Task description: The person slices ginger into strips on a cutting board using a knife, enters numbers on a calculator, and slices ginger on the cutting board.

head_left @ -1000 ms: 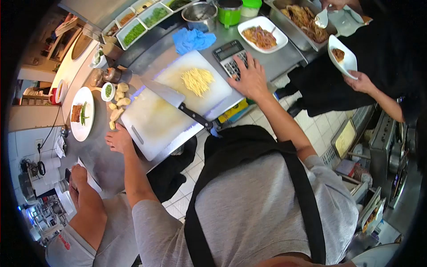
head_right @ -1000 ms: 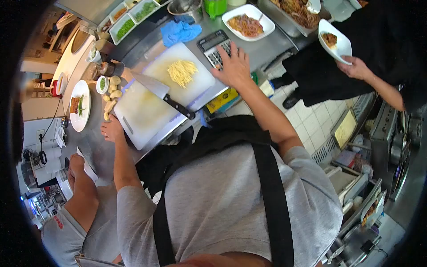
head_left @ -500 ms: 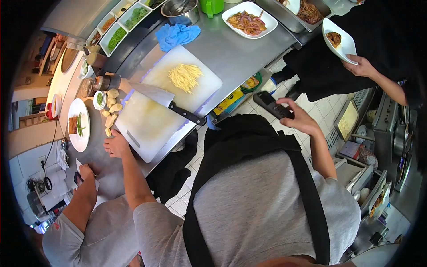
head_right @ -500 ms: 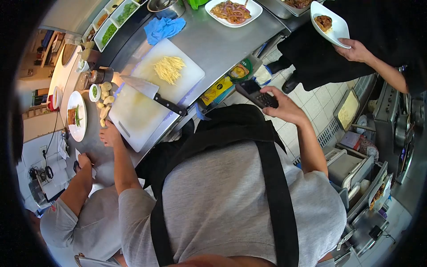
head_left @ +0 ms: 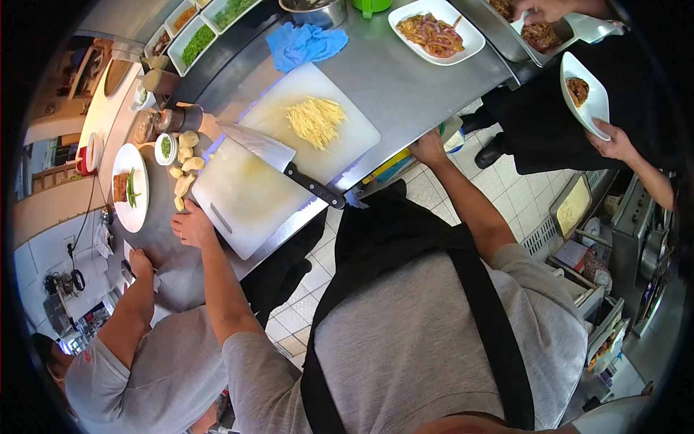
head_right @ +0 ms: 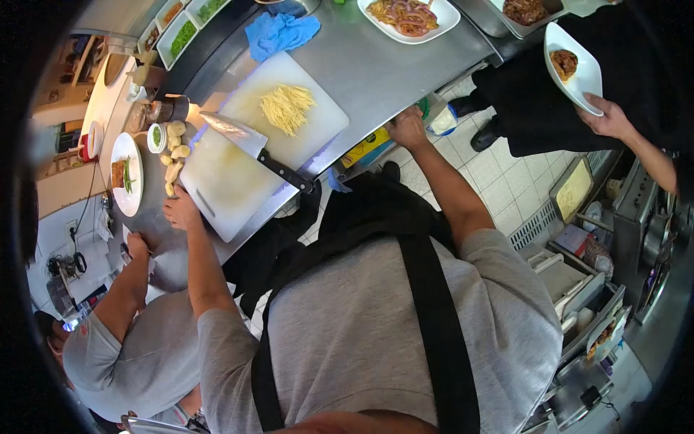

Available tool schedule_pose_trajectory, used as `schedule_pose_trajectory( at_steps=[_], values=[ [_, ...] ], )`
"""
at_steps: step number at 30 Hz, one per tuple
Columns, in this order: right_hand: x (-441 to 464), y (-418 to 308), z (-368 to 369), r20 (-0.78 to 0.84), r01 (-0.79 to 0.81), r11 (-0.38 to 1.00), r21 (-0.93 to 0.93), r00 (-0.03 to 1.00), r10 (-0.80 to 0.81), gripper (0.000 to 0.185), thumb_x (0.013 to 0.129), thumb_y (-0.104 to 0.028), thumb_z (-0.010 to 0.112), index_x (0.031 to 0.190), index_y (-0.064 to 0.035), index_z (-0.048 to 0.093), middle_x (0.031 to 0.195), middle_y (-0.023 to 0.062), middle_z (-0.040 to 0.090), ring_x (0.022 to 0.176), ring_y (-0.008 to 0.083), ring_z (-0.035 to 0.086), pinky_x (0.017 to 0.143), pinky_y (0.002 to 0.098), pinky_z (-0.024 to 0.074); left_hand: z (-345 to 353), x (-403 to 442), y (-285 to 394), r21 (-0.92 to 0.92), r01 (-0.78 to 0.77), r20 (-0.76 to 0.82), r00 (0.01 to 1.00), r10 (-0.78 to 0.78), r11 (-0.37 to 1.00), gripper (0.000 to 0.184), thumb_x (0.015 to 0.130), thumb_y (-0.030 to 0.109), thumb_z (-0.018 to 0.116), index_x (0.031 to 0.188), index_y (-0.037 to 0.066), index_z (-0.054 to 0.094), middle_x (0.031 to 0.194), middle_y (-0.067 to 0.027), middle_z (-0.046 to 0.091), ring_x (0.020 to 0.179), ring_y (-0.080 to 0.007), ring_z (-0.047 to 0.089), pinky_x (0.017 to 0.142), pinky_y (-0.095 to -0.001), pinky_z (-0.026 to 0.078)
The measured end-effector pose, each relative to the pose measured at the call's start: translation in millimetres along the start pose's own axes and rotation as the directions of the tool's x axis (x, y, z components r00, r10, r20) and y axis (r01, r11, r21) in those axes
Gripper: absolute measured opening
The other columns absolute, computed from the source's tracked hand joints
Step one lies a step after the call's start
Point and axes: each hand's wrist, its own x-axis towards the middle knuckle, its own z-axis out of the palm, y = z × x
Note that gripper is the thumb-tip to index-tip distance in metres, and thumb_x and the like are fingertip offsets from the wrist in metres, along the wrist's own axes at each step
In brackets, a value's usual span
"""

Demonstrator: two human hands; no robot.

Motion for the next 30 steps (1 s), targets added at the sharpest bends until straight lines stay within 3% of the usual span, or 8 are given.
schedule_pose_trajectory(
  at_steps=[4,7,9,12,16,21,27,30],
  values=[
    [-46,-9,-28,0.201,-0.358,0.896,0.263,0.929,0.312,0.028,0.088,-0.025,0.06,0.105,-0.0021,0.064,0.107,0.018,0.066,0.092,0.0358,0.067,0.079,0.0438,0.0539,2,-3,-2,-0.003,-0.02,-0.019,1.0,0.02,1.0,0.07,0.095,0.06,0.037,0.132,0.002,0.045,0.142,-0.0154,0.043,0.134,-0.033,0.037,0.105,-0.0526,0.033],
    [-83,-3,-17,0.736,-0.872,0.172,0.458,0.48,0.477,0.032,0.094,-0.024,0.054,0.116,-0.0012,0.055,0.102,0.0142,0.066,0.077,0.0245,0.069,0.062,0.0353,0.0556,0,-2,1,-0.015,-0.025,-0.023,0.999,0.025,1.0,0.07,0.095,0.06,0.038,0.134,0.002,0.044,0.143,-0.0169,0.042,0.134,-0.0341,0.038,0.106,-0.0526,0.033],
    [-90,-8,-15,0.786,-0.843,-0.099,0.528,0.442,0.432,0.035,0.093,-0.019,0.052,0.122,0.0015,0.05,0.103,0.0159,0.065,0.083,0.028,0.068,0.068,0.0379,0.0569,1,-4,-3,-0.015,-0.026,-0.031,0.999,0.025,1.0,0.072,0.095,0.06,0.039,0.136,0.001,0.043,0.144,-0.018,0.041,0.135,-0.0348,0.037,0.107,-0.0526,0.032],
    [-74,-13,4,0.716,-0.724,-0.189,0.663,0.541,0.442,0.033,0.095,-0.017,0.046,0.12,0.0034,0.051,0.112,0.0179,0.062,0.095,0.0312,0.065,0.08,0.0408,0.0557,6,-2,-5,-0.03,-0.028,-0.048,0.999,0.027,0.999,0.075,0.095,0.06,0.04,0.141,0.001,0.039,0.148,-0.0198,0.038,0.138,-0.0358,0.034,0.109,-0.0535,0.03],
    [-40,-19,-7,0.776,-0.746,-0.283,0.603,0.464,0.428,0.03,0.096,-0.018,0.044,0.117,0.0006,0.055,0.108,0.0162,0.063,0.098,0.0295,0.063,0.088,0.0425,0.0549,7,-5,-3,-0.029,-0.04,-0.089,0.995,0.037,0.999,0.072,0.095,0.057,0.04,0.14,0.0,0.04,0.146,-0.0193,0.039,0.137,-0.0357,0.035,0.108,-0.0544,0.03],
    [7,-11,20,0.575,-0.419,-0.444,0.792,0.756,0.313,0.038,0.093,-0.018,0.051,0.127,-0.0021,0.053,0.126,0.0161,0.059,0.112,0.0315,0.061,0.092,0.0468,0.0515,2,-6,1,0.005,-0.045,-0.08,0.996,0.046,0.999,0.069,0.095,0.055,0.041,0.137,0.0,0.041,0.14,-0.0182,0.042,0.134,-0.036,0.036,0.103,-0.0563,0.034],
    [67,-9,47,0.569,-0.488,-0.296,0.821,0.656,0.496,0.034,0.091,-0.017,0.05,0.121,-0.0011,0.058,0.119,0.0154,0.064,0.105,0.0285,0.064,0.089,0.0435,0.0515,-2,-8,3,-0.017,-0.054,-0.068,0.996,0.053,0.998,0.069,0.095,0.055,0.042,0.137,-0.001,0.042,0.14,-0.0186,0.041,0.133,-0.0369,0.036,0.104,-0.0555,0.033],
    [65,7,47,0.504,-0.727,0.323,0.606,0.665,0.551,0.033,0.091,-0.016,0.049,0.118,-0.0005,0.06,0.115,0.015,0.066,0.102,0.027,0.065,0.088,0.0418,0.0515,-10,-11,7,-0.042,-0.04,-0.023,0.999,0.039,0.998,0.068,0.095,0.053,0.043,0.136,-0.001,0.041,0.14,-0.0197,0.041,0.134,-0.0365,0.035,0.105,-0.0549,0.032]
  ],
)
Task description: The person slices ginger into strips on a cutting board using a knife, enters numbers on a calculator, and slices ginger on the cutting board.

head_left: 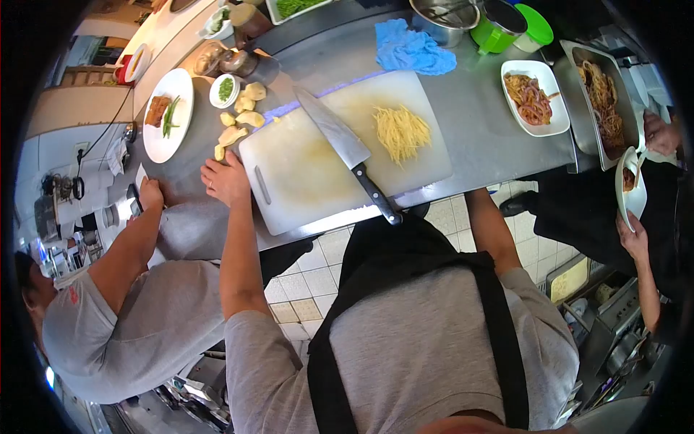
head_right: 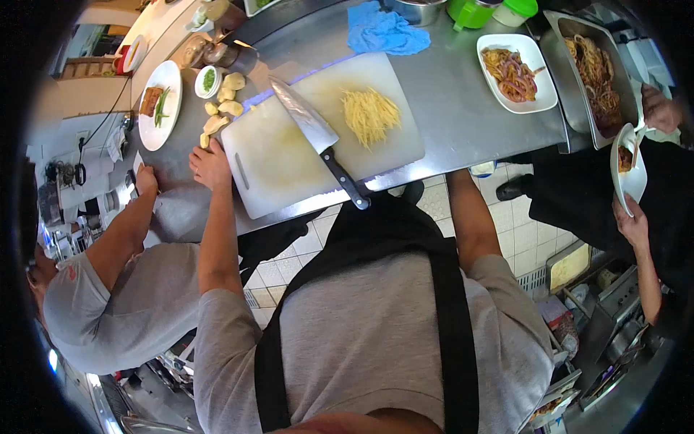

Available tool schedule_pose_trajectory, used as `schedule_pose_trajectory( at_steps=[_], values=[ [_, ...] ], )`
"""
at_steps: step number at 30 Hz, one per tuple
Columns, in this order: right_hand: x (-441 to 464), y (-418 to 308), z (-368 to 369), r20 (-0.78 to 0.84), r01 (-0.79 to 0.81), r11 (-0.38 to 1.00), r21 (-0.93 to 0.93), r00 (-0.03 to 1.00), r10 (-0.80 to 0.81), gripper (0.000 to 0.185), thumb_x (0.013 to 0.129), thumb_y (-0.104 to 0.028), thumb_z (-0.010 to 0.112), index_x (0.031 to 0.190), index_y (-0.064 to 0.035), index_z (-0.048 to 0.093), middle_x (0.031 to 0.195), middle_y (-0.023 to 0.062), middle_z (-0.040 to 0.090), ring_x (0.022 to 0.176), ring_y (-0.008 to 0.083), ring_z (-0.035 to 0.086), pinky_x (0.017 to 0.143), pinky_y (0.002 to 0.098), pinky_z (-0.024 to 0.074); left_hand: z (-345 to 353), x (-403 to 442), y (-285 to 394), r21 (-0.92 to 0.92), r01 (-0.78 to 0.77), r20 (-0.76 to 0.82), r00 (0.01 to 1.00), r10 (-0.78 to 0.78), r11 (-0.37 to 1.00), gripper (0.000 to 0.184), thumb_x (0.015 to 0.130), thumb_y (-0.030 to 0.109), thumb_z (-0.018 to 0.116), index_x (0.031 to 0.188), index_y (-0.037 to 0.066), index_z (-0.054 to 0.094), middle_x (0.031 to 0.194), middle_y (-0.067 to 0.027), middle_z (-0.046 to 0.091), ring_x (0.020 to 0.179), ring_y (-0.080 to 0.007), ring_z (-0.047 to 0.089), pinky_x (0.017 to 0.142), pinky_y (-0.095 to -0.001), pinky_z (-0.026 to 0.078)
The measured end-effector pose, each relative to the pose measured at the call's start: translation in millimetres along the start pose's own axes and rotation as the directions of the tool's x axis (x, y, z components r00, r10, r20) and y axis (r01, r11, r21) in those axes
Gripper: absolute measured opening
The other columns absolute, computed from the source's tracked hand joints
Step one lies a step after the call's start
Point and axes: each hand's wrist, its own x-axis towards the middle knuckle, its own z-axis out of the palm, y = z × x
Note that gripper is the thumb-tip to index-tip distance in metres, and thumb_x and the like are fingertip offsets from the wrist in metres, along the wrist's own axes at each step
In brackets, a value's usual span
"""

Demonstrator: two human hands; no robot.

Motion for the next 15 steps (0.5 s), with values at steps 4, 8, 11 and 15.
schedule_pose_trajectory(
  at_steps=[4,8,11,15],
  values=[
    [-56,21,-30,0.567,0.523,0.259,-0.812,0.812,0.139,0.031,0.09,-0.014,0.049,0.113,0.0001,0.064,0.11,0.0146,0.069,0.098,0.025,0.067,0.086,0.0396,0.0515,5,1,-3,-0.039,-0.016,-0.029,0.999,0.015,0.999,0.065,0.095,0.051,0.044,0.133,-0.002,0.042,0.142,-0.0211,0.039,0.135,-0.0378,0.031,0.106,-0.0544,0.03],
    [-222,-78,-46,0.782,0.487,0.715,-0.501,0.608,0.134,0.027,0.097,-0.016,0.049,0.099,0.0016,0.069,0.092,0.0119,0.072,0.08,0.02,0.07,0.075,0.0318,0.0537,-3,-6,-8,-0.28,-0.101,-0.087,0.993,0.08,0.955,0.056,0.097,0.04,0.046,0.132,-0.003,0.045,0.142,-0.0236,0.041,0.133,-0.0385,0.036,0.107,-0.0531,0.029],
    [-276,-119,-30,0.678,0.412,0.871,-0.27,0.723,-0.132,0.022,0.098,-0.016,0.055,0.095,0.0016,0.068,0.08,0.0067,0.068,0.073,0.015,0.065,0.071,0.0279,0.0516,-19,-11,-8,-0.592,-0.231,-0.171,0.972,0.159,0.772,0.041,0.095,0.024,0.05,0.127,-0.003,0.053,0.123,-0.024,0.056,0.115,-0.0409,0.05,0.101,-0.0464,0.037],
    [-292,-151,46,0.498,0.711,0.533,-0.459,0.702,-0.509,0.017,0.094,-0.018,0.061,0.103,-0.0038,0.066,0.084,0.0117,0.065,0.072,0.0212,0.065,0.066,0.0334,0.0512,-11,-25,-4,-0.671,-0.276,-0.17,0.961,0.22,0.688,0.042,0.093,0.025,0.053,0.126,-0.002,0.053,0.123,-0.023,0.056,0.116,-0.0402,0.049,0.102,-0.0471,0.036]
  ],
)
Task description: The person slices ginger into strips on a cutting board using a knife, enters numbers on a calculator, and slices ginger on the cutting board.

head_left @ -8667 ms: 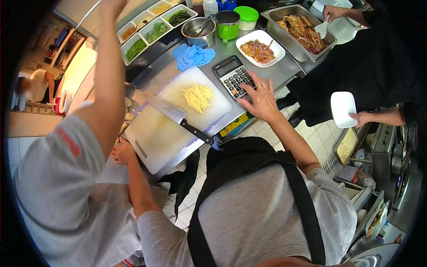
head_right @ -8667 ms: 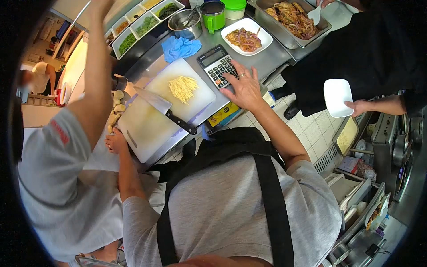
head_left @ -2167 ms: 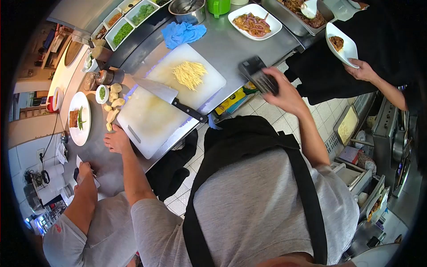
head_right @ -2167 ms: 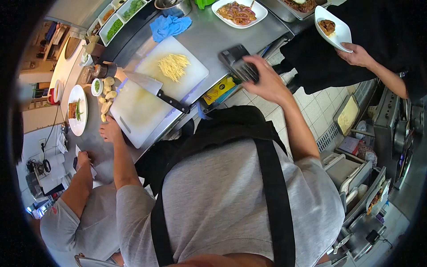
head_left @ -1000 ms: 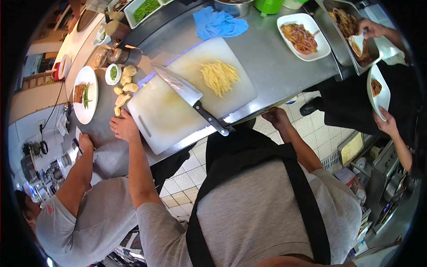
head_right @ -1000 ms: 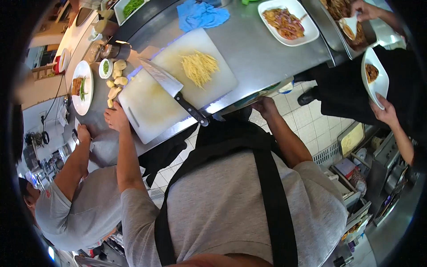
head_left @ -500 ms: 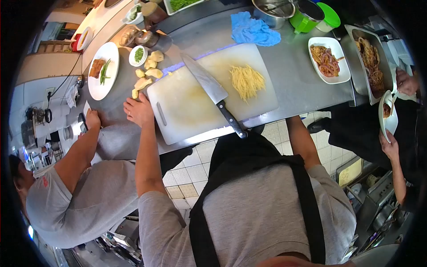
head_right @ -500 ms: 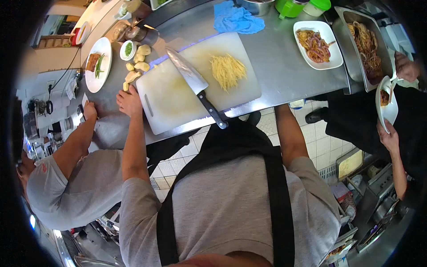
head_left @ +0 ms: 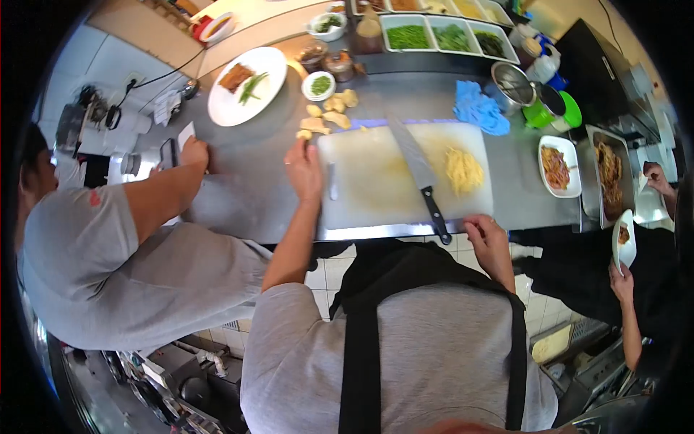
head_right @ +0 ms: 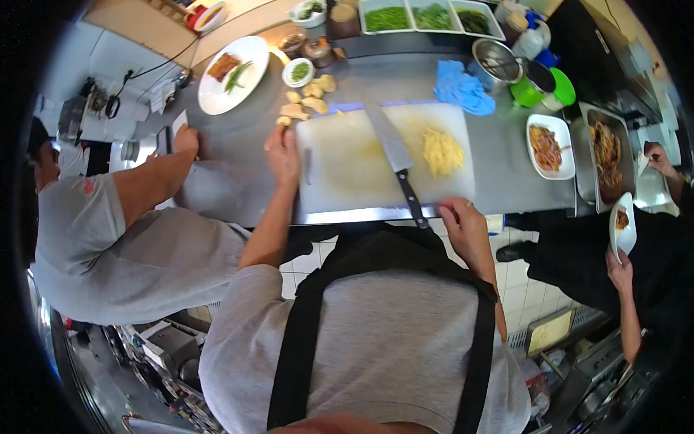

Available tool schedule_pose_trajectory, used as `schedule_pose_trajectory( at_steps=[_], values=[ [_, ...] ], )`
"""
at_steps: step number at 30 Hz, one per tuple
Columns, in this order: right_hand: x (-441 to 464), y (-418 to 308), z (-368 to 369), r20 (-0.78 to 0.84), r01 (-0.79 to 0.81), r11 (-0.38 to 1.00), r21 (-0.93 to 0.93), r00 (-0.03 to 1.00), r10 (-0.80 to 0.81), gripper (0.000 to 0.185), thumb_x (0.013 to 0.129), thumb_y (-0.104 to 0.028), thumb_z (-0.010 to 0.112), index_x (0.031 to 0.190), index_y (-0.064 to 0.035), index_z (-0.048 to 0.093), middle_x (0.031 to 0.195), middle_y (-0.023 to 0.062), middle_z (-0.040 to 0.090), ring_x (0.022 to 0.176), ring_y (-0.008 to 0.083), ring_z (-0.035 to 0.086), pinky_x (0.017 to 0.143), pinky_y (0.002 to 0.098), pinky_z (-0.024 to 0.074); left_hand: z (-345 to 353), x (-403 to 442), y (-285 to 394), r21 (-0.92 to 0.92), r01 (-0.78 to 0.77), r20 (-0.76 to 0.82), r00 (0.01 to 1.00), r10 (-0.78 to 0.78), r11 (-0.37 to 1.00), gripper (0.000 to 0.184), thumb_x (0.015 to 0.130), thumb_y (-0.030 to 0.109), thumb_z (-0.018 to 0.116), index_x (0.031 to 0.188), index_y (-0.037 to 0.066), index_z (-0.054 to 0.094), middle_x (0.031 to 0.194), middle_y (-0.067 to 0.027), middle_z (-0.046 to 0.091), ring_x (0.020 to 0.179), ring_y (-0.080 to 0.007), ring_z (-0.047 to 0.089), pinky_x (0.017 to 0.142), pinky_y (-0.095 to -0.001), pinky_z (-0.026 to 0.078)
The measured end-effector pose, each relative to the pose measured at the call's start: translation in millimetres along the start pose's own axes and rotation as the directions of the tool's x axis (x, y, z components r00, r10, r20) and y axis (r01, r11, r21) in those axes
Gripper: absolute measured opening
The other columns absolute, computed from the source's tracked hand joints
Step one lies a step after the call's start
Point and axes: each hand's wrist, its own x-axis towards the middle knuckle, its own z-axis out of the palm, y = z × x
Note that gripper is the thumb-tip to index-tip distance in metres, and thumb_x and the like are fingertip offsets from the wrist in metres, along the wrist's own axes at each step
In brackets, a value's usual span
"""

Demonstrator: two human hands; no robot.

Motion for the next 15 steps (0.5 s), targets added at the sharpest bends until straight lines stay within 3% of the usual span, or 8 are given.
schedule_pose_trajectory(
  at_steps=[2,3,6,7,10,13,15],
  values=[
    [24,-22,24,-0.076,0.151,0.96,-0.234,0.982,-0.173,0.021,0.091,-0.017,0.064,0.109,-0.0051,0.064,0.089,0.0139,0.064,0.072,0.0246,0.066,0.067,0.0348,0.0519,7,-7,10,0.062,-0.032,-0.06,0.998,0.036,0.998,0.045,0.092,0.027,0.055,0.127,-0.002,0.051,0.125,-0.0224,0.055,0.119,-0.0401,0.046,0.105,-0.0481,0.033],
    [34,-32,32,-0.015,0.134,0.916,-0.378,0.989,-0.15,0.038,0.087,-0.02,0.068,0.123,-0.0109,0.057,0.098,0.0174,0.062,0.077,0.0332,0.066,0.069,0.0411,0.053,3,-8,18,0.043,-0.012,-0.073,0.997,0.015,0.999,0.046,0.092,0.028,0.056,0.127,-0.002,0.051,0.125,-0.022,0.054,0.12,-0.04,0.045,0.106,-0.0488,0.032],
    [49,-44,56,0.003,0.185,0.846,-0.5,0.977,-0.212,0.049,0.085,-0.021,0.068,0.131,-0.0132,0.051,0.102,0.018,0.063,0.082,0.0355,0.066,0.071,0.0449,0.0532,-8,-8,23,0.015,0.048,0.095,0.994,-0.049,0.999,0.049,0.09,0.028,0.058,0.128,-0.002,0.049,0.125,-0.0219,0.053,0.123,-0.0389,0.044,0.108,-0.0498,0.029],
    [53,-44,62,0.039,0.144,0.859,-0.492,0.989,-0.143,0.054,0.085,-0.017,0.065,0.135,-0.0152,0.046,0.106,0.0184,0.062,0.088,0.0372,0.066,0.074,0.0468,0.0532,-13,-7,24,-0.009,0.007,0.171,0.985,-0.006,1.0,0.05,0.089,0.025,0.06,0.128,-0.003,0.049,0.124,-0.0219,0.053,0.123,-0.0385,0.043,0.108,-0.0503,0.029],
    [57,-44,71,0.009,0.094,0.872,-0.481,0.995,-0.103,0.054,0.084,-0.011,0.061,0.135,-0.0142,0.046,0.104,0.0203,0.062,0.09,0.039,0.065,0.076,0.0483,0.0522,-2,-13,17,0.085,-0.238,0.035,0.971,0.236,0.968,0.048,0.088,0.024,0.062,0.125,-0.004,0.051,0.117,-0.0214,0.056,0.114,-0.0387,0.048,0.102,-0.0485,0.035],
    [56,-45,72,-0.048,0.131,0.928,-0.35,0.986,-0.158,0.056,0.082,-0.01,0.056,0.137,-0.0118,0.046,0.104,0.0225,0.061,0.084,0.0414,0.064,0.074,0.0496,0.0528,0,-14,19,0.048,-0.22,0.048,0.975,0.217,0.974,0.049,0.086,0.022,0.063,0.125,-0.005,0.05,0.12,-0.0224,0.053,0.115,-0.0394,0.047,0.102,-0.0485,0.036],
    [53,-50,69,-0.054,0.117,0.926,-0.358,0.988,-0.146,0.056,0.082,-0.01,0.055,0.137,-0.011,0.046,0.104,0.0232,0.061,0.084,0.0426,0.064,0.074,0.0502,0.0527,3,-16,19,-0.009,-0.183,0.101,0.978,0.182,0.983,0.052,0.086,0.022,0.064,0.126,-0.006,0.049,0.121,-0.0237,0.051,0.119,-0.0399,0.044,0.105,-0.0494,0.032]
  ],
)
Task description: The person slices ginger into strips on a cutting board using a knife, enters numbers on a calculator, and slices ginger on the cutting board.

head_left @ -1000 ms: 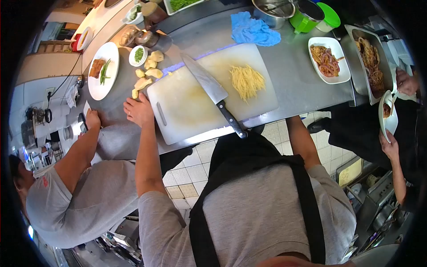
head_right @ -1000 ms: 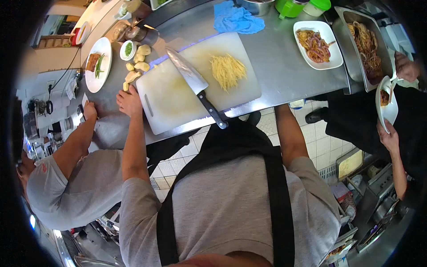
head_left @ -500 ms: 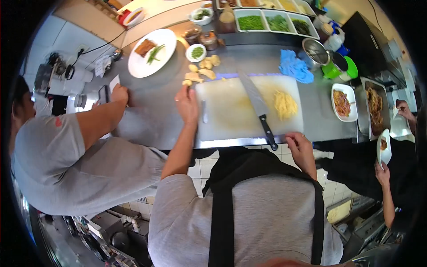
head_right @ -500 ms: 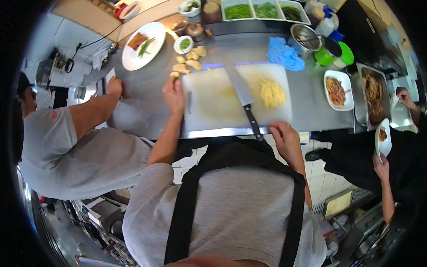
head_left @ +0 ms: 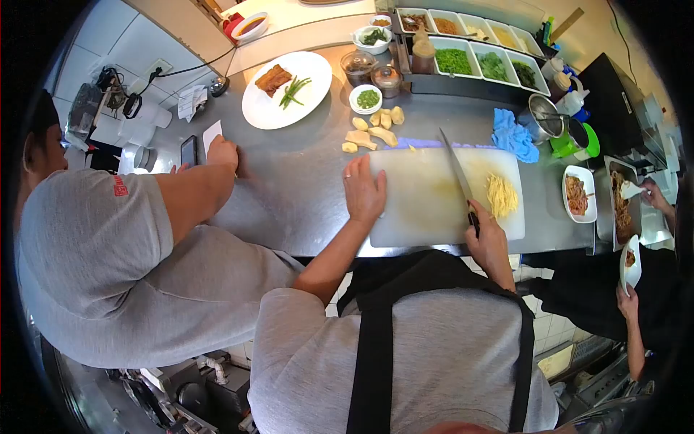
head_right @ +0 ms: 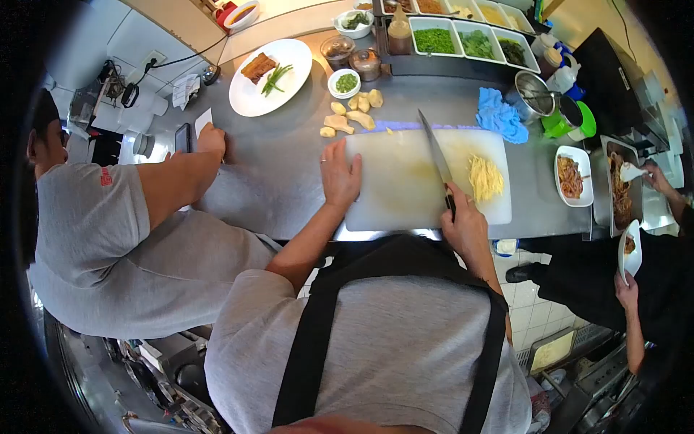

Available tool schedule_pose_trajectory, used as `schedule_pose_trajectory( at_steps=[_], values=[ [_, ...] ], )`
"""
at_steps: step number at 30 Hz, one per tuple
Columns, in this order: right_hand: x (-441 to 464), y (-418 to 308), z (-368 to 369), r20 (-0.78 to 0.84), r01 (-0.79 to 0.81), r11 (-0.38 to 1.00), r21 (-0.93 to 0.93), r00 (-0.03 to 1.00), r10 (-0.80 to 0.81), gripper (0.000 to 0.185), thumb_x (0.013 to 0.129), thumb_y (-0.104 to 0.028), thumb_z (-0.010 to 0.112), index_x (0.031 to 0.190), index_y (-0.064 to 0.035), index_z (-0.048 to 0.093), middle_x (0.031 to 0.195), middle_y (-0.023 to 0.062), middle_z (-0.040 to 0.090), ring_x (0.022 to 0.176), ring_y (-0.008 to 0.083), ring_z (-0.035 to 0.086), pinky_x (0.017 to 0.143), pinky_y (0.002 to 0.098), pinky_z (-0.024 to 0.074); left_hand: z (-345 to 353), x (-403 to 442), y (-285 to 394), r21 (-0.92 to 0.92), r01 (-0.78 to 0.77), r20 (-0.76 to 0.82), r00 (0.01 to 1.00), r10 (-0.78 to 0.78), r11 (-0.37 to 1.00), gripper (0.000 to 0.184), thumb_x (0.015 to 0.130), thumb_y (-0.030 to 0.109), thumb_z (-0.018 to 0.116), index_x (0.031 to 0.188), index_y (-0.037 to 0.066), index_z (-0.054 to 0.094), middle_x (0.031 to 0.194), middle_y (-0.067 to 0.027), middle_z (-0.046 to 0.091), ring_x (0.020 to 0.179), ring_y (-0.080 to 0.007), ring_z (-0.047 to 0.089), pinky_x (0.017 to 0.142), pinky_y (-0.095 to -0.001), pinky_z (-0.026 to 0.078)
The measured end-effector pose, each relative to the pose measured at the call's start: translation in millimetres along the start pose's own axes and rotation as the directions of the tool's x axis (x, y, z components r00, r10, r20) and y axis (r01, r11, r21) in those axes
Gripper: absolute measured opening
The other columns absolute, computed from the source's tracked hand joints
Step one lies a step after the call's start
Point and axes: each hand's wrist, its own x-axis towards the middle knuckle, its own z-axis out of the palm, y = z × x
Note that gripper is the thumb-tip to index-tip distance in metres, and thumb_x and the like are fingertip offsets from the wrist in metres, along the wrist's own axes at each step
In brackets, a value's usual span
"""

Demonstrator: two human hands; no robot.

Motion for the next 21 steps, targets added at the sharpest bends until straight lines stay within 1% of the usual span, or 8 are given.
schedule_pose_trajectory(
  at_steps=[2,9,12,14,16,19,20,21],
  values=[
    [-2,-1,0,-0.008,-0.035,0.998,-0.044,0.999,0.035,0.053,0.082,-0.012,0.056,0.135,-0.0107,0.048,0.103,0.0226,0.06,0.085,0.0423,0.064,0.073,0.0501,0.053,-2,0,9,-0.044,0.039,0.077,0.996,-0.036,0.998,0.055,0.085,0.022,0.063,0.128,-0.008,0.046,0.123,-0.0245,0.048,0.123,-0.0399,0.041,0.108,-0.0498,0.03],
    [47,0,-15,0.072,0.105,0.963,-0.247,0.993,-0.089,0.041,0.087,-0.021,0.062,0.126,-0.0099,0.054,0.098,0.021,0.062,0.08,0.0402,0.065,0.068,0.0498,0.0536,1,0,26,-0.007,-0.015,0.067,0.998,0.016,1.0,0.062,0.085,0.025,0.064,0.135,-0.005,0.043,0.126,-0.0238,0.047,0.123,-0.0395,0.04,0.109,-0.0495,0.026],
    [121,-25,-40,-0.038,0.179,0.96,-0.216,0.981,-0.191,0.03,0.089,-0.021,0.062,0.117,-0.0092,0.061,0.098,0.0191,0.063,0.083,0.0396,0.065,0.073,0.0478,0.0535,-1,1,27,-0.072,0.003,0.054,0.999,0.001,0.997,0.061,0.085,0.021,0.065,0.137,-0.002,0.042,0.129,-0.0244,0.045,0.126,-0.0404,0.038,0.11,-0.0497,0.025],
    [197,-16,-41,-0.219,0.382,0.912,-0.146,0.887,-0.406,0.027,0.09,-0.019,0.061,0.113,-0.0071,0.065,0.1,0.018,0.065,0.089,0.0385,0.065,0.078,0.0447,0.0529,-2,-2,25,-0.147,0.02,0.001,1.0,-0.02,0.989,0.059,0.085,0.018,0.065,0.136,-0.001,0.043,0.129,-0.0232,0.045,0.124,-0.0386,0.039,0.108,-0.0479,0.028],
    [266,-30,-53,-0.268,0.343,0.939,0.035,0.908,-0.322,0.029,0.087,-0.018,0.063,0.114,-0.0066,0.066,0.103,0.0171,0.068,0.095,0.0364,0.065,0.082,0.0423,0.0518,-2,-6,17,-0.232,0.04,-0.079,0.995,-0.06,0.972,0.057,0.084,0.012,0.065,0.135,-0.001,0.044,0.127,-0.0206,0.046,0.121,-0.0347,0.043,0.104,-0.0443,0.035],
    [358,-30,-49,-0.241,0.249,0.962,0.11,0.946,-0.217,0.034,0.085,-0.017,0.066,0.117,-0.0078,0.066,0.103,0.0164,0.069,0.097,0.0331,0.066,0.083,0.0407,0.0514,-8,-2,-7,-0.588,0.273,-0.057,0.925,-0.375,0.762,0.049,0.086,0.006,0.063,0.132,0.001,0.047,0.123,-0.0161,0.047,0.113,-0.0256,0.047,0.093,-0.0358,0.044],
    [385,-25,-43,-0.194,0.285,0.955,0.08,0.944,-0.266,0.036,0.084,-0.018,0.067,0.118,-0.0081,0.066,0.101,0.0155,0.069,0.095,0.0318,0.066,0.082,0.0403,0.0512,-8,3,-22,-0.584,0.257,-0.146,0.9,-0.412,0.77,0.042,0.089,0.003,0.06,0.13,0.001,0.048,0.114,-0.0109,0.05,0.1,-0.0174,0.051,0.08,-0.028,0.048],
    [411,-15,-36,-0.141,0.326,0.944,0.052,0.938,-0.316,0.038,0.083,-0.019,0.068,0.12,-0.0085,0.065,0.1,0.0146,0.069,0.093,0.0306,0.066,0.082,0.04,0.051,-11,9,-40,-0.664,0.303,-0.11,0.864,-0.491,0.683,0.04,0.091,0.005,0.059,0.13,0.002,0.048,0.112,-0.0093,0.051,0.097,-0.0162,0.053,0.08,-0.0274,0.048]
  ],
)
